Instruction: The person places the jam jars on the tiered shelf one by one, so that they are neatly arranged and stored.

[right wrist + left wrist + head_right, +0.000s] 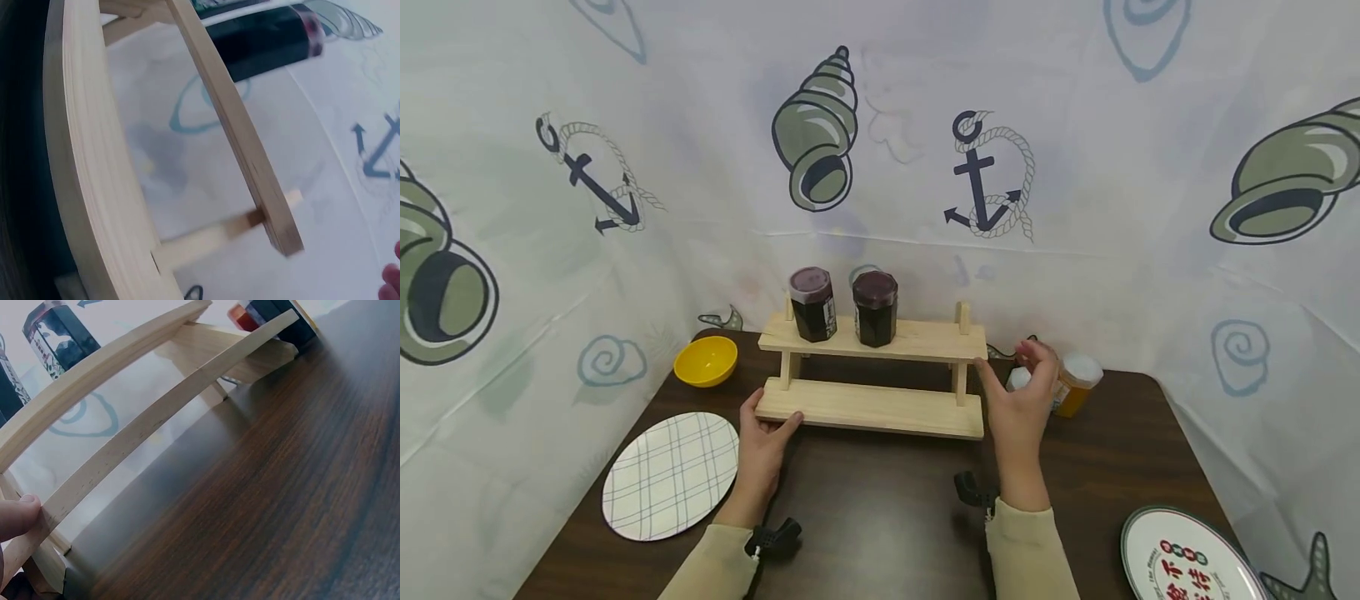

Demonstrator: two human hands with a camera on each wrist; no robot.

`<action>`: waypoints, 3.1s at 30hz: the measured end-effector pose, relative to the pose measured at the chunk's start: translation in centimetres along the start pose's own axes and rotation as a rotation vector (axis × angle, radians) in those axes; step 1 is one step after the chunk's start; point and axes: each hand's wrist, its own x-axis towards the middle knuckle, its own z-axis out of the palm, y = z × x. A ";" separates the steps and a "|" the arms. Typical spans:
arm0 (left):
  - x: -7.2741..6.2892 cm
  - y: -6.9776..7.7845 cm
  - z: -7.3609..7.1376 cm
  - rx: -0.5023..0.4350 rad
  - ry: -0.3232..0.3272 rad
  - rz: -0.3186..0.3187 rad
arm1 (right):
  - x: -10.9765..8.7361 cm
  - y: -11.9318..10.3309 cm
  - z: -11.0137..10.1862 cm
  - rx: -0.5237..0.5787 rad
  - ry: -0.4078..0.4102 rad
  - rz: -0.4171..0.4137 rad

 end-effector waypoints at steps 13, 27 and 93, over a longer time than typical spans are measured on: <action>-0.3 -0.4 0.0 0.015 -0.001 -0.013 | -2.2 7.2 -3.1 0.069 0.267 0.145; 0.3 -0.3 0.0 0.019 0.009 -0.010 | -3.2 8.8 -2.0 0.216 0.307 0.182; 0.3 0.0 0.2 0.014 0.000 -0.007 | -2.7 11.7 -2.9 0.214 0.106 0.317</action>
